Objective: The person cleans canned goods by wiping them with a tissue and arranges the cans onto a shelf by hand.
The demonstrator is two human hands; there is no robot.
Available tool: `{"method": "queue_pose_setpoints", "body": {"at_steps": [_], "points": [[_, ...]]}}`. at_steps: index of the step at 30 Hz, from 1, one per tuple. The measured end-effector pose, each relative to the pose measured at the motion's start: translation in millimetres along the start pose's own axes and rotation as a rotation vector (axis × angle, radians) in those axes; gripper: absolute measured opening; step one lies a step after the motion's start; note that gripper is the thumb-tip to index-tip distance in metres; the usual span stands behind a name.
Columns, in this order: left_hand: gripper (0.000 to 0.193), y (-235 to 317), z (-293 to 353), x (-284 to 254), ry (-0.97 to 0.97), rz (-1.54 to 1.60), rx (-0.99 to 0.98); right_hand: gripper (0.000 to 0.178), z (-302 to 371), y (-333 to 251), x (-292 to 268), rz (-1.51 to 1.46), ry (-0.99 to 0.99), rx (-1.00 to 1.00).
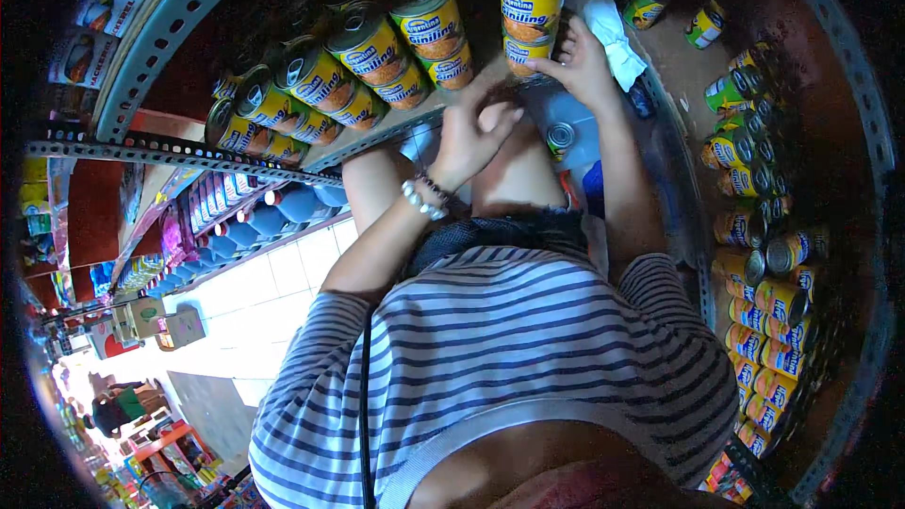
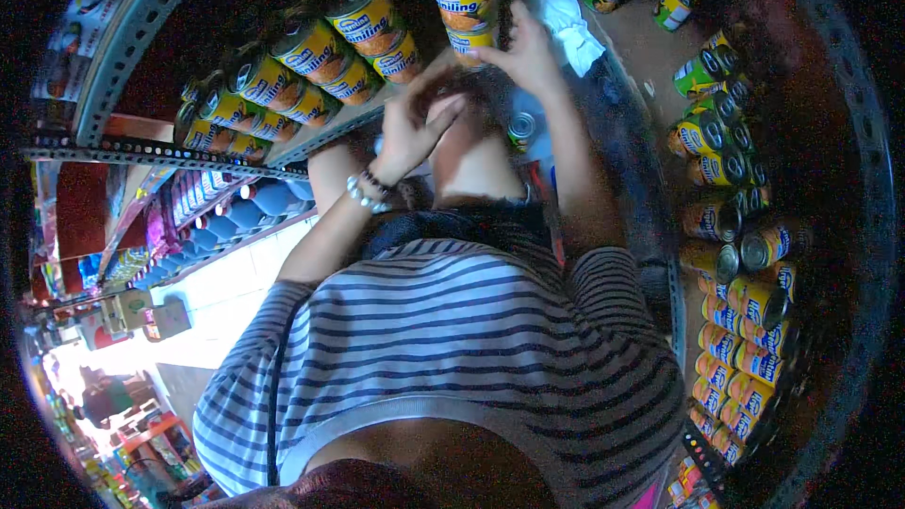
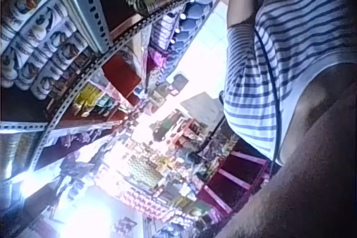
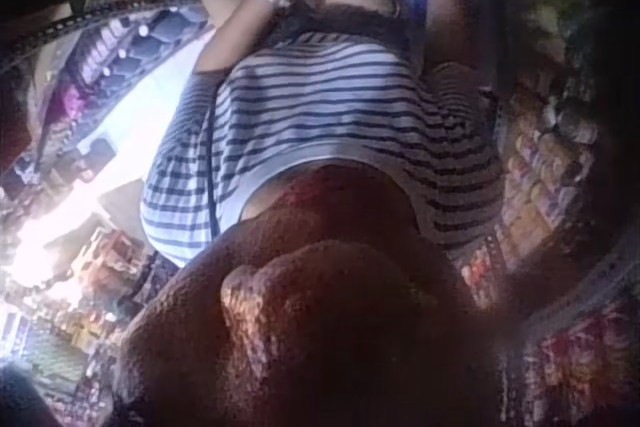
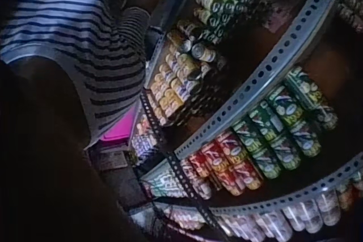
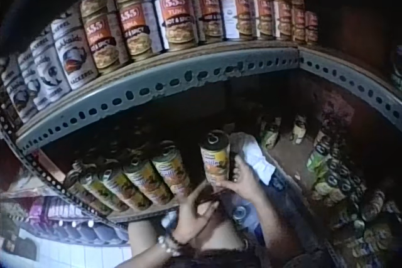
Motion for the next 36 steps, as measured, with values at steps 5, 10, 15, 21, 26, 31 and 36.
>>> {"method": "queue_pose_setpoints", "body": {"at_steps": [5, 10, 15, 21, 26, 31, 36], "points": [[0.04, -2, 57, -40, -0.067, -0.039, -0.22, 0.109, -10, 7, 11, -0.073, 0.012, 0.024], [0.031, 46, 84, -59, 0.068, -0.229, -0.277, 0.108, -26, -12, 27, -0.025, 0.064, -0.014], [0.03, 30, 121, -75, 0.267, 0.044, -0.277, 0.094, -62, -10, 46, -0.05, 0.011, -0.141], [0.028, 30, 141, -90, 0.359, 0.011, -0.295, 0.086, -102, -15, 73, 0.187, -0.167, -0.185], [0.027, 32, 142, -94, 0.409, 0.041, -0.281, 0.081, -118, -20, 84, 0.004, -0.211, -0.233], [0.028, 28, 147, -97, 0.423, 0.06, -0.296, 0.079, -127, -30, 89, 0.338, -0.254, -0.186], [0.028, 24, 145, -99, 0.418, 0.058, -0.306, 0.076, -136, -17, 95, 0.433, -0.206, -0.254]]}}
Point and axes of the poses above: each hand's wrist, its own z-axis away from the middle knuckle, its own x-axis out of the palm, y = z × x, the point moved 7 cm from there along -z, towards the middle knuckle, and after that the axes turned 8 degrees about z, right-handed, at the moved point
